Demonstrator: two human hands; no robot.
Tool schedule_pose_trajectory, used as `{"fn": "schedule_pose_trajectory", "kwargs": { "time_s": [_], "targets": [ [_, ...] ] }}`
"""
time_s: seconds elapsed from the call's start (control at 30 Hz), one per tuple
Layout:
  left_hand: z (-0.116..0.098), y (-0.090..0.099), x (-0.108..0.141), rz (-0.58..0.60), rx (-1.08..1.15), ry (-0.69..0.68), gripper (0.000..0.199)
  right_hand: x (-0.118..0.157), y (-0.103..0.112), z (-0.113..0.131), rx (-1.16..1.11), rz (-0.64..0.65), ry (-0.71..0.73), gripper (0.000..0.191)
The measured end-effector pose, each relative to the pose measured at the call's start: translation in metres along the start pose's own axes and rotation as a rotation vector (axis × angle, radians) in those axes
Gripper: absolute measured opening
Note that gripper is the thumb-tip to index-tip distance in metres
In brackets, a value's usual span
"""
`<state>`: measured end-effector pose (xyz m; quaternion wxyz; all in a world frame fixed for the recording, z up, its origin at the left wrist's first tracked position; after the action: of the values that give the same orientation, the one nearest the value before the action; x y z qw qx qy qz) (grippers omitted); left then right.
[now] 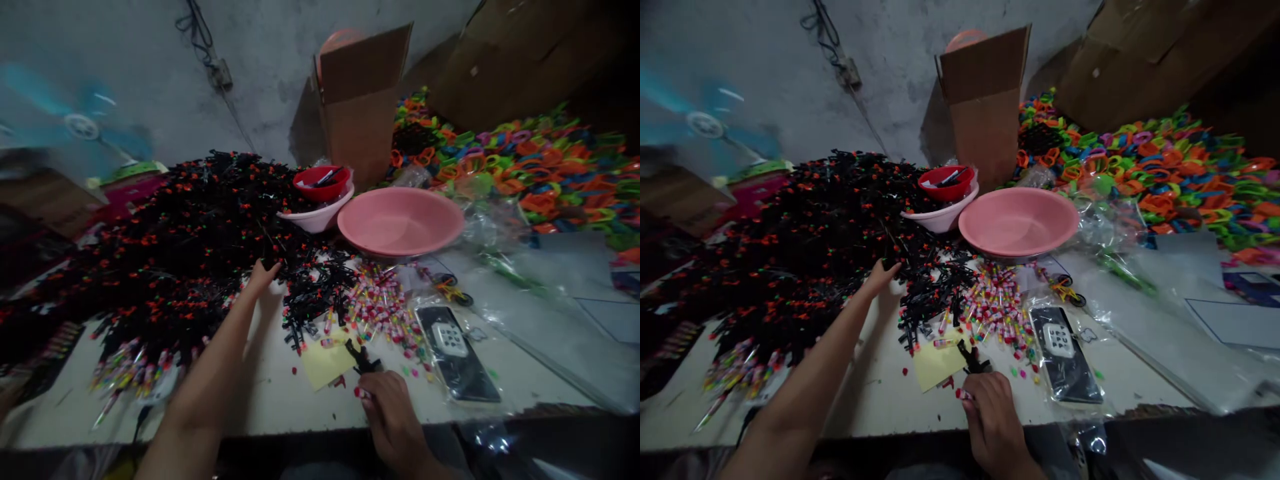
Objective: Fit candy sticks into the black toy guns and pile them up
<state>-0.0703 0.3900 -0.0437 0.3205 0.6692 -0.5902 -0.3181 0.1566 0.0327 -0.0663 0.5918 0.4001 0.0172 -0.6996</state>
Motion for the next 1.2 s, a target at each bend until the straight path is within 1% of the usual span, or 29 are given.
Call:
{"fn": "schedule_pose_trajectory", "kwargs": {
  "time_s": [0.13, 0.2, 0.3, 0.4, 0.47, 0.5, 0.63, 0.7, 0.77, 0.83, 0.9, 0.93, 1.0, 1.07, 1.1, 1.13, 1.2],
  "targets": [
    [-0.007, -0.015, 0.020, 0.037, 0.063, 0.004, 0.062, -0.001, -0.002, 0.002, 0.028, 0.022, 0.031, 0.015],
    [-0.010, -0.019, 0.034, 0.077, 0.078, -0.013, 0.061, -0.001, -0.002, 0.004, 0.035, 0.035, 0.039, 0.015],
    [-0.018, -0.021, 0.059, 0.145, 0.090, -0.089, 0.049, -0.001, -0.001, 0.005, 0.043, 0.027, 0.038, 0.015],
    [-0.024, -0.014, 0.081, 0.228, 0.088, -0.189, 0.030, -0.001, 0.001, 0.006, 0.050, 0.018, 0.042, 0.015],
    [-0.027, -0.006, 0.093, 0.260, 0.072, -0.236, 0.024, -0.001, 0.001, 0.006, 0.055, 0.012, 0.047, 0.015],
    [-0.028, 0.000, 0.099, 0.256, 0.061, -0.252, 0.024, -0.001, 0.001, 0.006, 0.056, 0.007, 0.047, 0.015],
    [-0.029, 0.024, 0.128, 0.184, 0.015, -0.287, 0.029, 0.000, 0.000, 0.005, 0.057, -0.006, 0.028, 0.012],
    [-0.030, 0.038, 0.145, 0.168, -0.006, -0.296, 0.033, 0.000, 0.000, 0.005, 0.059, -0.007, 0.026, 0.012],
    [-0.033, 0.057, 0.163, 0.175, -0.032, -0.312, 0.034, 0.000, 0.000, 0.005, 0.057, -0.006, 0.031, 0.013],
    [-0.041, 0.081, 0.177, 0.215, -0.050, -0.340, 0.035, -0.001, -0.001, 0.006, 0.051, 0.012, 0.034, 0.013],
    [-0.058, 0.109, 0.184, 0.297, -0.062, -0.393, 0.036, -0.002, -0.001, 0.007, 0.058, 0.031, 0.047, 0.013],
    [-0.071, 0.123, 0.185, 0.344, -0.068, -0.433, 0.036, -0.002, -0.002, 0.008, 0.065, 0.037, 0.054, 0.013],
    [-0.105, 0.145, 0.178, 0.396, -0.093, -0.546, 0.034, -0.003, -0.003, 0.008, 0.084, 0.040, 0.063, 0.014],
    [-0.149, 0.159, 0.160, 0.326, -0.104, -0.679, 0.032, -0.003, -0.004, 0.008, 0.100, 0.037, 0.067, 0.014],
    [-0.174, 0.161, 0.149, 0.249, -0.112, -0.743, 0.030, -0.003, -0.004, 0.008, 0.110, 0.037, 0.067, 0.014],
    [-0.200, 0.160, 0.137, 0.171, -0.123, -0.799, 0.027, -0.002, -0.005, 0.008, 0.123, 0.037, 0.067, 0.014],
    [-0.253, 0.147, 0.114, 0.065, -0.166, -0.858, 0.025, -0.001, -0.006, 0.007, 0.155, 0.037, 0.063, 0.013]
  ]
}}
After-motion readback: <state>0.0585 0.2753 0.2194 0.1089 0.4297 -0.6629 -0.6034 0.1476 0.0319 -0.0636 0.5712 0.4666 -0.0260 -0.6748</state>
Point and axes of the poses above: each hand's wrist, its own x-axis away from the middle knuckle, its own y-axis out of the back of the hand, z = x × y, the point moved 5 cm from there along -x, towards the middle knuckle, and after that the axes turned 9 degrees about -x, right-handed, at the moved point
